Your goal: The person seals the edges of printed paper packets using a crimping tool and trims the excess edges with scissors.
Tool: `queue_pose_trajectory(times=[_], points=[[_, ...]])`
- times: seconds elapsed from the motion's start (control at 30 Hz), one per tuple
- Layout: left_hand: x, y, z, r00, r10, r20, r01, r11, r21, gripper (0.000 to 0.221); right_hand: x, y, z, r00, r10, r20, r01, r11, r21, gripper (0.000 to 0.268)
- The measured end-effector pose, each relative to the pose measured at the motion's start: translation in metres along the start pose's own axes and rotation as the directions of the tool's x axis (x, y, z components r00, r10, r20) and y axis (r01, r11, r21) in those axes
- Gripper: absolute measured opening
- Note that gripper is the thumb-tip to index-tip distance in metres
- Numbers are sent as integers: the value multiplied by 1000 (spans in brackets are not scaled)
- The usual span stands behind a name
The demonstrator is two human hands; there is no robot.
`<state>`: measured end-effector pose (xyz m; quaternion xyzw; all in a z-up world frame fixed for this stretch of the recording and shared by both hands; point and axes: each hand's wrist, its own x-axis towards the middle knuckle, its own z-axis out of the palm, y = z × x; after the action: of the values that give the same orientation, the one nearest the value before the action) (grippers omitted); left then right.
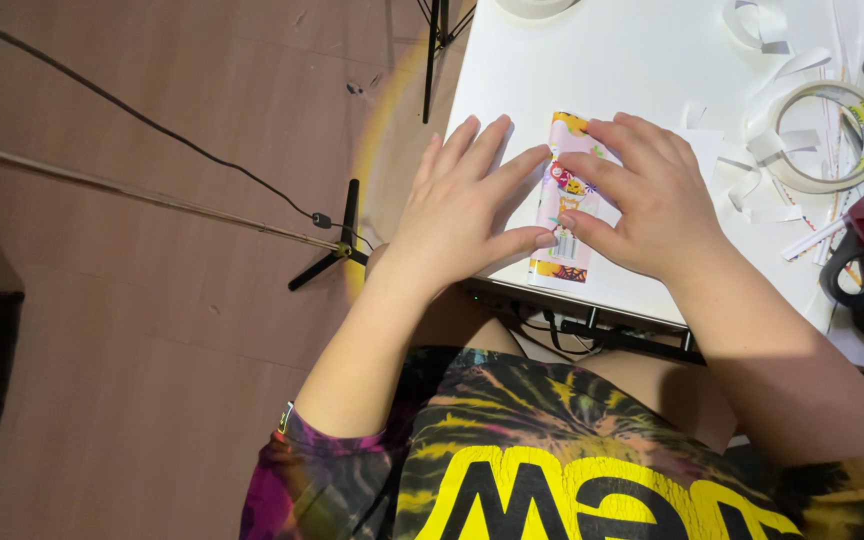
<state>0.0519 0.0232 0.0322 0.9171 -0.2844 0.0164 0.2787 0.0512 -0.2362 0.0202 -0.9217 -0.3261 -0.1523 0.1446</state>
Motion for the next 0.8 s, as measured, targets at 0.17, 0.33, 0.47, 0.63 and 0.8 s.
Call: queue_pose_trajectory(times=[0.17, 0.33, 0.47, 0.63, 0.8], points=[[0, 4, 5, 1000, 21, -14, -19, 995, 97, 64, 3, -4, 0, 1000, -14, -16, 13, 999, -48, 45], [-1, 4, 5, 998, 51, -46, -44, 990, 134, 60, 4, -5, 0, 1000, 0, -7, -1, 998, -71, 45], [-2, 6, 4, 998, 40, -40, -35, 993, 115, 55, 3, -4, 1, 1000, 10, 22, -8, 997, -76, 47], [-2, 8, 2, 998, 42, -44, -36, 990, 134, 54, 2, -4, 1, 999, 35, 41, -32, 996, -77, 49], [4, 10, -1, 993, 118, -17, -114, 982, 154, 51, -1, -4, 4, 1000, 20, -11, -22, 992, -128, 42]])
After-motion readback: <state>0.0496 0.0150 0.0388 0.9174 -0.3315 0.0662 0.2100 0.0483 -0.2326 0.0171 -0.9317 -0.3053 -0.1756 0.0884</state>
